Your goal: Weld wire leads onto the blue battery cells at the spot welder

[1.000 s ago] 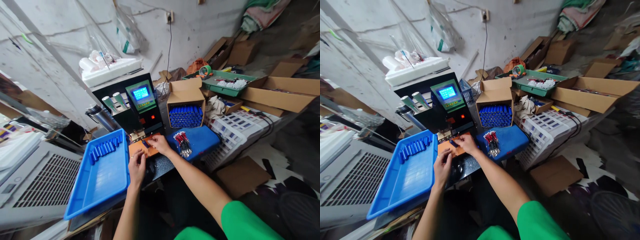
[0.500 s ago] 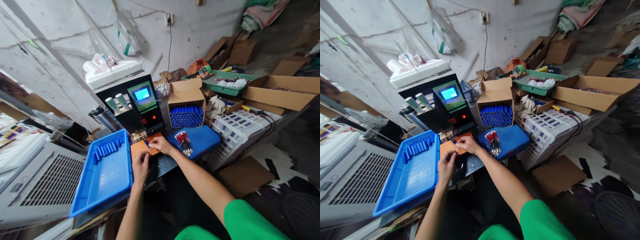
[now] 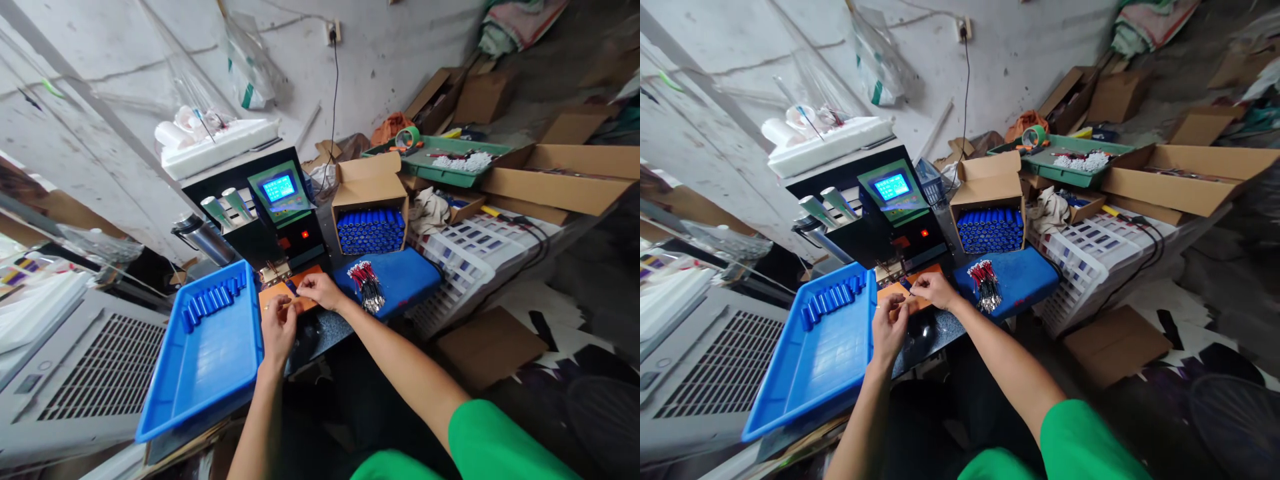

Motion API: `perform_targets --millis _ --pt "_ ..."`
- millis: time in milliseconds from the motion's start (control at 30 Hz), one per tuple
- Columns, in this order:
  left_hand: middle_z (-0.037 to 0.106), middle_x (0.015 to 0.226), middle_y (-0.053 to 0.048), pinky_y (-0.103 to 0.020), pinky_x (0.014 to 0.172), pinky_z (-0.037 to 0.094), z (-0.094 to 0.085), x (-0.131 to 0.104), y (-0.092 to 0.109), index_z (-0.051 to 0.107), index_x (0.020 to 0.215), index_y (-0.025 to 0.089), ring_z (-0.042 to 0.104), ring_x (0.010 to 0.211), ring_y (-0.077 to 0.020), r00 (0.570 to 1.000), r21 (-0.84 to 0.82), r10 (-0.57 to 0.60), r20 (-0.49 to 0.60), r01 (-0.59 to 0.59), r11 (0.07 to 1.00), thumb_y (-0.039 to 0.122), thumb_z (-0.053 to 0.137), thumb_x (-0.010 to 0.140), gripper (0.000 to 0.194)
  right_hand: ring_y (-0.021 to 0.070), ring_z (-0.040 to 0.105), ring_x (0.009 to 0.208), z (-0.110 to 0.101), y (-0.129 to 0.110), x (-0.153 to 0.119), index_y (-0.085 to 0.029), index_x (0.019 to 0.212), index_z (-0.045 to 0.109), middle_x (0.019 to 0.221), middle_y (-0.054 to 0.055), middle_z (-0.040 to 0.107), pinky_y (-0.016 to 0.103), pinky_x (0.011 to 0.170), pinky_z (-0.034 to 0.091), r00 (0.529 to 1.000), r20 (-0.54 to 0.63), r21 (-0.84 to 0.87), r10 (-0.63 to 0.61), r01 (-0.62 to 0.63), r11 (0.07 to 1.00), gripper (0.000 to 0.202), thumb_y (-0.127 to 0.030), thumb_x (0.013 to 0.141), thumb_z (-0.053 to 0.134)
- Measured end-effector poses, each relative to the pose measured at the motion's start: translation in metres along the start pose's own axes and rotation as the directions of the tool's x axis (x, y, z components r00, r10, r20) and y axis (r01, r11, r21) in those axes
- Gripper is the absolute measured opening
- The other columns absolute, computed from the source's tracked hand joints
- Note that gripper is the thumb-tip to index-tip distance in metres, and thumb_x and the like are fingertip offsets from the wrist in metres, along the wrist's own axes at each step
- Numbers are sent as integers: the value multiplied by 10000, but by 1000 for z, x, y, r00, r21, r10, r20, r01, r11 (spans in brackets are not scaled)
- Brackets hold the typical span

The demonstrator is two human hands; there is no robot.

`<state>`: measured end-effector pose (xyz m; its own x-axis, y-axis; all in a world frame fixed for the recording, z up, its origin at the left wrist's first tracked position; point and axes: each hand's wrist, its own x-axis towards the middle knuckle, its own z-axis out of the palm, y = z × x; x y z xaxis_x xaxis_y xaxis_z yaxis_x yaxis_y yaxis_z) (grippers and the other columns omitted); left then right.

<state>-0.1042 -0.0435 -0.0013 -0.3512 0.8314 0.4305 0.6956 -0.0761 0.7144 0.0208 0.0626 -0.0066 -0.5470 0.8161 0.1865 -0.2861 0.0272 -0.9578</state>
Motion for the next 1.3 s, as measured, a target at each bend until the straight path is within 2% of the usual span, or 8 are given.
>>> perform_targets --millis 67,133,233,333,567,700,1000,1300 --pt "610 1217 -116 -431 1036 477 1 0 -1 639 1102 205 578 1202 -255 995 89 102 -7 -101 991 297 575 864 263 86 411 464 -1 -1 2 -178 641 610 505 -50 510 207 450 308 998 -47 69 38 -34 997 228 -382 685 701" --pt "562 1326 -130 -455 1080 436 4 3 -2 615 1230 217 531 1269 -267 986 121 145 81 -154 981 262 562 870 367 79 378 438 -2 -3 4 -185 641 586 487 -60 481 205 430 284 994 -72 139 80 -69 988 244 -401 677 694" --pt "623 1222 -127 -428 970 504 9 7 -5 570 1329 214 622 1094 -241 975 90 106 194 -125 988 267 555 879 454 66 346 417 -3 -8 4 -192 642 550 477 -73 456 197 412 257 988 -95 234 123 -98 967 268 -415 664 697" --pt "671 1063 -100 -382 884 537 13 6 -9 543 1363 204 659 956 -213 986 23 29 165 -34 999 324 594 863 516 62 340 413 -3 -11 5 -194 638 531 471 -78 445 191 405 240 981 -120 269 149 -113 956 283 -419 650 702" --pt "702 883 -48 -304 740 545 8 4 1 629 1235 190 671 775 -174 989 -137 -146 15 147 980 447 584 883 438 69 351 422 -3 -5 8 -189 633 538 474 -73 445 199 420 245 980 -156 247 126 -85 965 271 -399 673 702" --pt "649 683 -3 -254 609 491 3 17 8 717 994 161 607 619 -141 975 -147 -219 38 222 964 493 662 813 382 69 352 421 -3 -1 9 -186 647 550 479 -73 447 199 422 254 981 -157 211 115 -80 974 277 -413 690 703" --pt "756 967 -85 -363 862 544 6 26 3 729 1001 150 701 894 -225 966 -218 -256 41 259 941 489 712 740 428 65 334 411 -2 2 11 -189 651 550 456 -82 422 191 408 236 979 -178 172 99 -68 983 277 -425 700 687" --pt "751 962 -78 -316 810 543 13 24 6 700 1023 158 694 874 -208 979 -145 -202 24 203 968 468 618 822 379 63 350 405 2 -2 11 -185 652 551 457 -81 446 188 408 252 977 -180 161 118 -89 983 242 -395 702 660"
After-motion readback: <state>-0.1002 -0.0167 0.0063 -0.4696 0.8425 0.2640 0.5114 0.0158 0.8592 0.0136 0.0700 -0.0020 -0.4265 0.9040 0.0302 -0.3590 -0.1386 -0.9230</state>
